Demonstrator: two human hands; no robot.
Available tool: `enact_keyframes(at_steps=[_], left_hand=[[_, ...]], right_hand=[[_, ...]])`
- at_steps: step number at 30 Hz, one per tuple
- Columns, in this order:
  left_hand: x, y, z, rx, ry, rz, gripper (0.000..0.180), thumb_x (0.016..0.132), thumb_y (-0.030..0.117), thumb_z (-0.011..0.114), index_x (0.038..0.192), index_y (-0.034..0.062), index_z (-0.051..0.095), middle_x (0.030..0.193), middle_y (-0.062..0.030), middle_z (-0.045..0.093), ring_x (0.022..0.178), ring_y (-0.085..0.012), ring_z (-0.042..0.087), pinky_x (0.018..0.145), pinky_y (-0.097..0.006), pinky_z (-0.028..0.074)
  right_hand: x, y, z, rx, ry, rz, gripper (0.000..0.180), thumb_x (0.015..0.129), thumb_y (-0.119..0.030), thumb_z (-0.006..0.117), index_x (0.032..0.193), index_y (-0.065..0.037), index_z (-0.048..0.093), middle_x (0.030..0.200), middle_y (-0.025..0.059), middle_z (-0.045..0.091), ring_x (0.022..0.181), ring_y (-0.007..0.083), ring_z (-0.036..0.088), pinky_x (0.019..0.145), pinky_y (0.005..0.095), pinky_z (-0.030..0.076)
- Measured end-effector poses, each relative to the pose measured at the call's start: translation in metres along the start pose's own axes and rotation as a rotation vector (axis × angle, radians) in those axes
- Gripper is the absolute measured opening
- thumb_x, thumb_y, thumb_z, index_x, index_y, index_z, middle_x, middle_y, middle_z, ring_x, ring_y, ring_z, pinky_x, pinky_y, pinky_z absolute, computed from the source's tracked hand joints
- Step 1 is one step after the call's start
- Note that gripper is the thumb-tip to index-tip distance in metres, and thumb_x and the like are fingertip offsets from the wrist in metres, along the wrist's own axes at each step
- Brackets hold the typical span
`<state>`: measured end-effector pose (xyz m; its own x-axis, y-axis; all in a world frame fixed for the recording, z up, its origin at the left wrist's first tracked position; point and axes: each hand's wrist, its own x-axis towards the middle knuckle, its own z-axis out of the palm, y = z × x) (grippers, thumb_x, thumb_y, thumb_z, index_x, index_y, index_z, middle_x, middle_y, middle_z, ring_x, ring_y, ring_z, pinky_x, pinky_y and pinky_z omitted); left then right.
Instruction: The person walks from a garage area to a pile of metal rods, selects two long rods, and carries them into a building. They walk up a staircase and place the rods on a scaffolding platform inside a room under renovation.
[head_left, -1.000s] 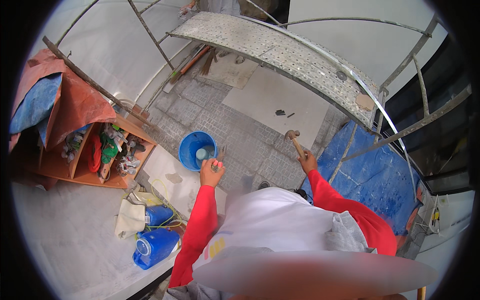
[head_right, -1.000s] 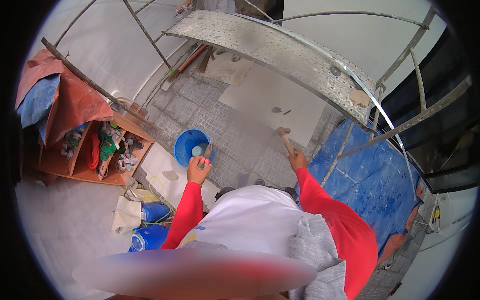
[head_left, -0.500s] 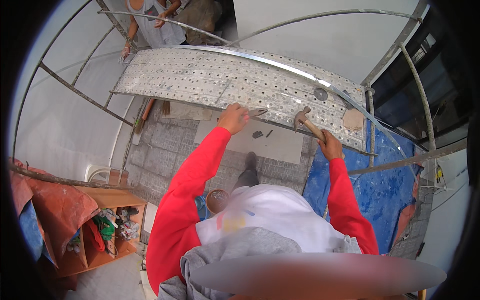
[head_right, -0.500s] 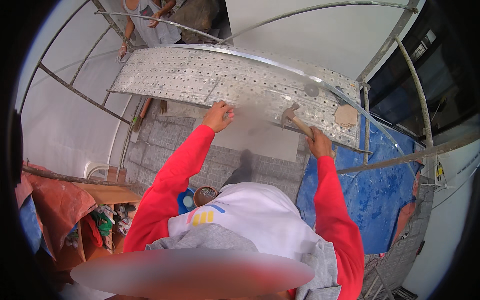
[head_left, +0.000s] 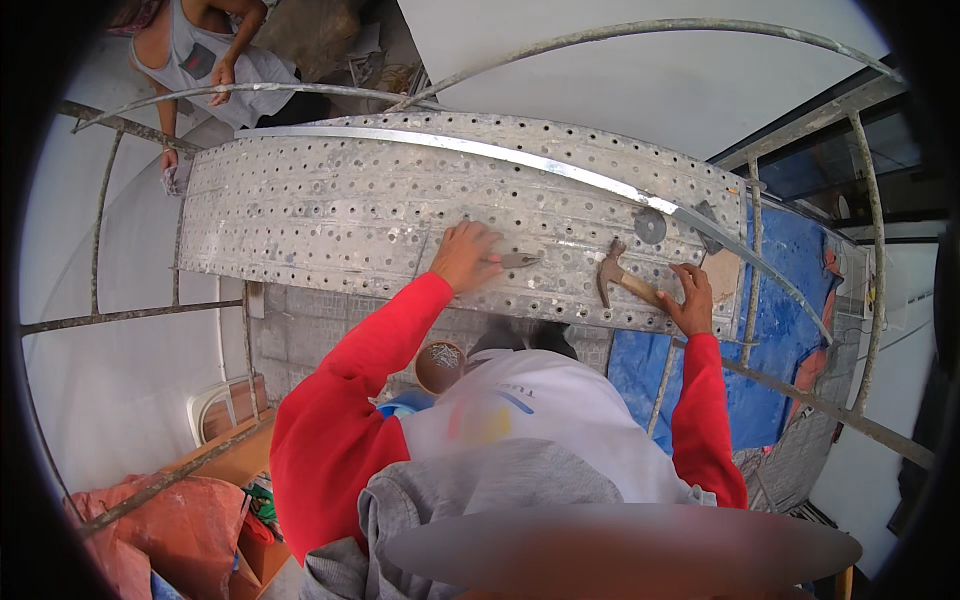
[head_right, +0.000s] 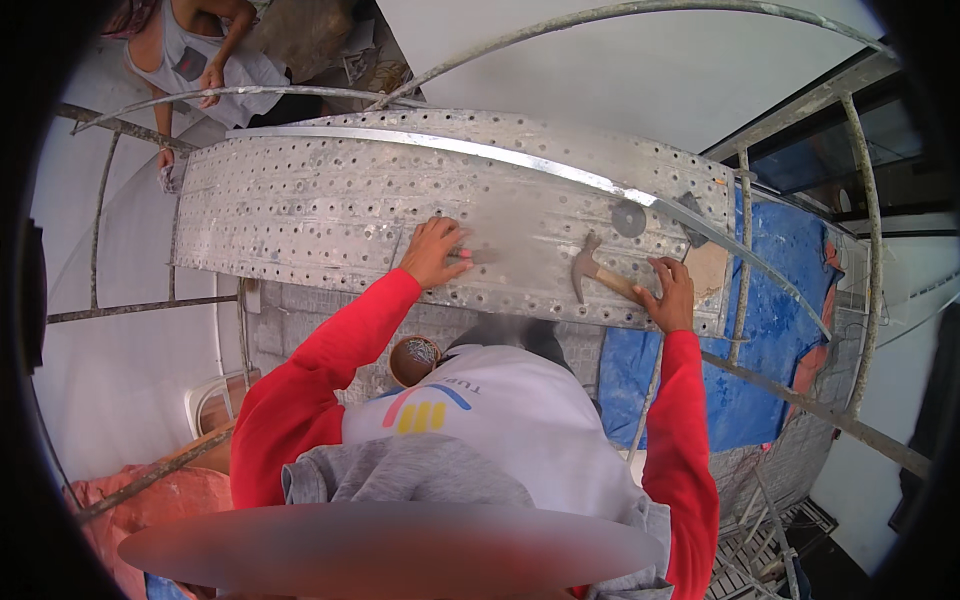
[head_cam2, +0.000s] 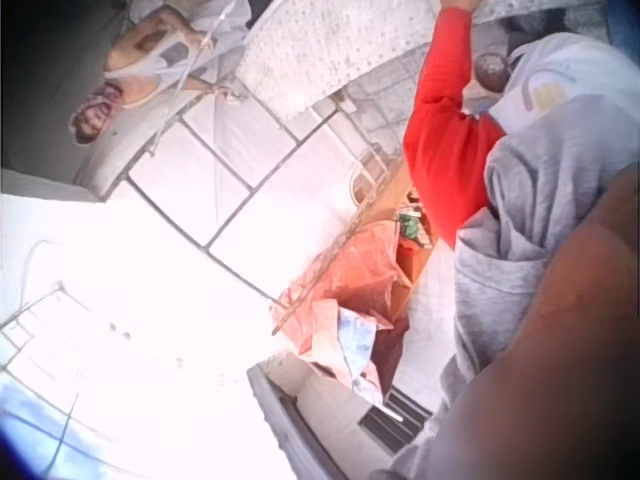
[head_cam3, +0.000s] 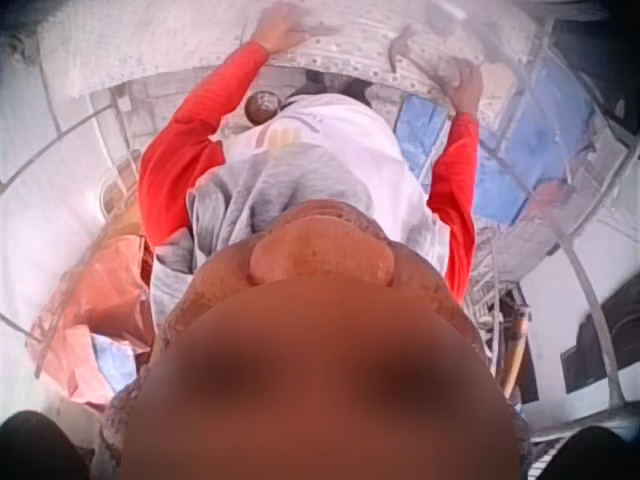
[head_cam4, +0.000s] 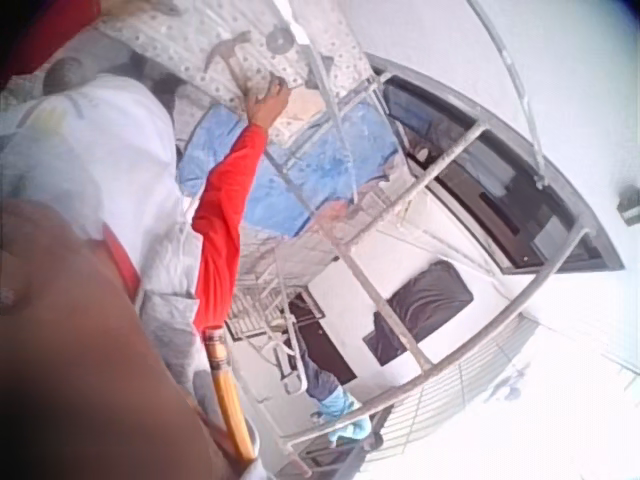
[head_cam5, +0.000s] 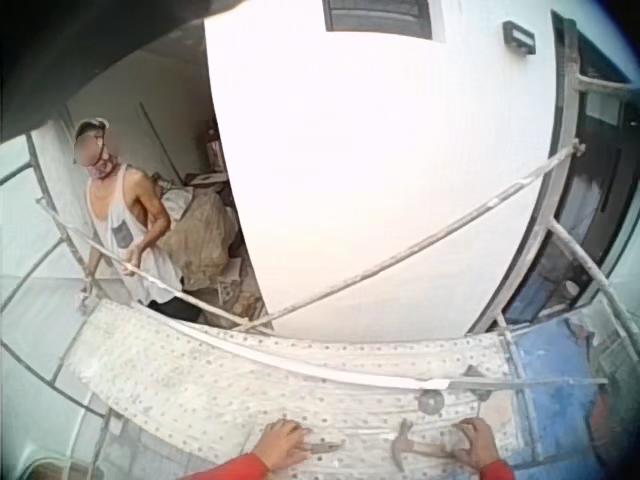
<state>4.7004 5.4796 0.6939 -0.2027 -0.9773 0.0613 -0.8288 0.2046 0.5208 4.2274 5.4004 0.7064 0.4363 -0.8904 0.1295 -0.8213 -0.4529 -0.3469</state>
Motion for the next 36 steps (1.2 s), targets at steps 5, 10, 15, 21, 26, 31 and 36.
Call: enact_keyframes(at_steps=[5,10,15,21,26,31,36], left_hand=[[0.085,-0.043,-0.036,0.392,0.278,-0.043,0.067,0.075,0.021,0.077,0.137,0.0171,0.05,0.129,-0.0108,0.05,0.129,-0.0296,0.042,0.106,-0.047,0.034],[0.143,-0.086,-0.04,0.696,0.078,-0.054,0.035,0.085,0.015,0.063,0.12,0.0145,0.058,0.117,-0.0067,0.057,0.117,-0.0248,0.053,0.103,-0.045,0.039],[0.155,-0.101,-0.042,0.743,0.038,0.058,0.015,0.087,0.013,0.057,0.102,0.0139,0.063,0.105,-0.0055,0.061,0.102,-0.0243,0.062,0.088,-0.043,0.048],[0.137,-0.075,-0.084,0.774,-0.008,0.079,0.017,0.083,0.013,0.06,0.1,0.0146,0.061,0.099,-0.0029,0.059,0.098,-0.0212,0.063,0.082,-0.036,0.05],[0.088,-0.075,-0.123,0.748,-0.049,0.014,0.016,0.085,0.012,0.057,0.1,0.0134,0.06,0.097,-0.0047,0.059,0.095,-0.0232,0.063,0.081,-0.038,0.053],[0.033,-0.127,-0.137,0.653,-0.215,-0.144,0.03,0.086,0.002,0.052,0.109,0.0147,0.066,0.102,-0.0064,0.061,0.101,-0.0276,0.064,0.083,-0.04,0.056],[-0.012,-0.186,-0.143,0.622,-0.271,-0.231,0.034,0.087,0.002,0.05,0.113,0.0164,0.067,0.107,-0.0062,0.06,0.104,-0.0277,0.062,0.085,-0.041,0.055]], right_hand=[[0.069,0.07,-0.015,-0.308,0.13,0.11,0.075,0.077,-0.019,0.078,0.144,-0.019,0.045,0.139,0.0091,0.049,0.13,0.0318,0.045,0.104,0.0461,0.038],[0.107,0.112,-0.011,-0.412,-0.209,0.113,0.063,0.077,-0.015,0.076,0.135,-0.017,0.053,0.129,0.0077,0.056,0.124,0.0288,0.051,0.1,0.0462,0.04],[0.107,0.113,-0.012,-0.41,-0.102,-0.051,0.052,0.079,-0.013,0.073,0.129,-0.011,0.057,0.122,0.0099,0.06,0.115,0.0299,0.056,0.093,0.0446,0.045],[0.114,0.118,-0.035,-0.341,-0.064,-0.195,0.046,0.081,-0.008,0.067,0.127,-0.005,0.058,0.112,0.0132,0.064,0.105,0.0323,0.061,0.09,0.0435,0.049],[0.119,0.07,-0.041,-0.257,-0.089,-0.311,0.045,0.081,-0.004,0.064,0.126,-0.003,0.059,0.108,0.0137,0.066,0.099,0.0322,0.062,0.086,0.0424,0.052],[0.147,0.009,-0.01,-0.167,-0.075,-0.32,0.034,0.079,-0.004,0.062,0.113,-0.005,0.062,0.098,0.0098,0.067,0.092,0.0293,0.063,0.08,0.0406,0.052],[0.185,-0.023,0.028,-0.147,-0.264,-0.482,0.027,0.085,-0.006,0.058,0.11,-0.006,0.065,0.097,0.0104,0.064,0.097,0.0303,0.063,0.083,0.0413,0.051]])
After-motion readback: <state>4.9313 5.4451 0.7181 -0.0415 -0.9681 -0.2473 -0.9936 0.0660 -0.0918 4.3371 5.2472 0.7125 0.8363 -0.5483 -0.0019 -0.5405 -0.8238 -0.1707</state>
